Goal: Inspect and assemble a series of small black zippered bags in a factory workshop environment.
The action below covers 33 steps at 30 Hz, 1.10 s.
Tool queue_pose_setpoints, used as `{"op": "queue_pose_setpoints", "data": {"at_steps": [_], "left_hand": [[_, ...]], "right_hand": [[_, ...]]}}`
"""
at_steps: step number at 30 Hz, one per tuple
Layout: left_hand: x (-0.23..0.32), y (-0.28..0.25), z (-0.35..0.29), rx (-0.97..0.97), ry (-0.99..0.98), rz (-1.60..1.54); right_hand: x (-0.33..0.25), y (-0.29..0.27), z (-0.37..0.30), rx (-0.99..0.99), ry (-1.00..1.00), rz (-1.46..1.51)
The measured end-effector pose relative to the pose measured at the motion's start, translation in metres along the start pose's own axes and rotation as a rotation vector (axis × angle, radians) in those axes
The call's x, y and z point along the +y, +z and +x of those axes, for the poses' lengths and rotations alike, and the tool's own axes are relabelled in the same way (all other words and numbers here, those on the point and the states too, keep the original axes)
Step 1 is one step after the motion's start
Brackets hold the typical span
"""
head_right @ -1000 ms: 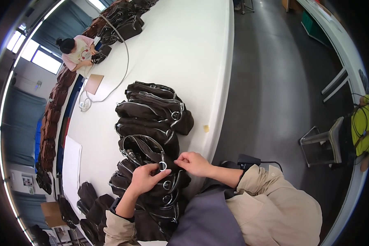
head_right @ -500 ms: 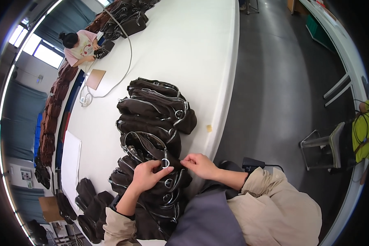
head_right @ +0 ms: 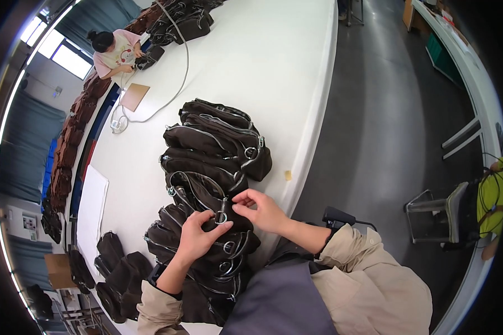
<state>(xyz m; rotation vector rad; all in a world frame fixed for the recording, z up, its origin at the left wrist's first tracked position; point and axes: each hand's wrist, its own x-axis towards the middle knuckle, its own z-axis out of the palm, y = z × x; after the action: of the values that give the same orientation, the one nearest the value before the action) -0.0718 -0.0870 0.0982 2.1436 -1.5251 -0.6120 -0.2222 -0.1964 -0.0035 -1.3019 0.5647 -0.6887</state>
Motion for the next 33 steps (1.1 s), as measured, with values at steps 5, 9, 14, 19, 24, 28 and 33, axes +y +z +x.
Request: {"op": "queue_pose_setpoints", "data": {"at_steps": [5, 9, 14, 19, 24, 28, 33], "left_hand": [[-0.012, 0.007, 0.005, 0.016, -0.215, -0.188], [-0.015, 0.006, 0.001, -0.027, -0.127, -0.118], [-0.017, 0.006, 0.008, -0.022, -0.277, -0.134], [-0.022, -0.013, 0.04, 0.017, -0.332, -0.325], [0.003, -0.02, 0.049, 0.056, -0.222, 0.028], [0.034, -0.047, 0.056, 0.019, -0.007, 0.427], [0.014, -0.027, 0.089, -0.106, 0.303, 0.306]], "right_hand": [[-0.008, 0.001, 0.025, -0.219, 0.528, 0.073], [-0.008, 0.001, 0.036, -0.171, 0.466, 0.162], [-0.049, 0.011, 0.034, -0.072, -0.087, -0.333], [-0.06, 0.041, 0.003, -0.195, -0.956, -0.776], [-0.037, 0.022, 0.014, -0.509, -0.982, -0.868], [-0.042, 0.006, 0.017, -0.549, -0.681, -0.537], [-0.018, -0.002, 0.016, -0.003, 0.08, -0.063]]}}
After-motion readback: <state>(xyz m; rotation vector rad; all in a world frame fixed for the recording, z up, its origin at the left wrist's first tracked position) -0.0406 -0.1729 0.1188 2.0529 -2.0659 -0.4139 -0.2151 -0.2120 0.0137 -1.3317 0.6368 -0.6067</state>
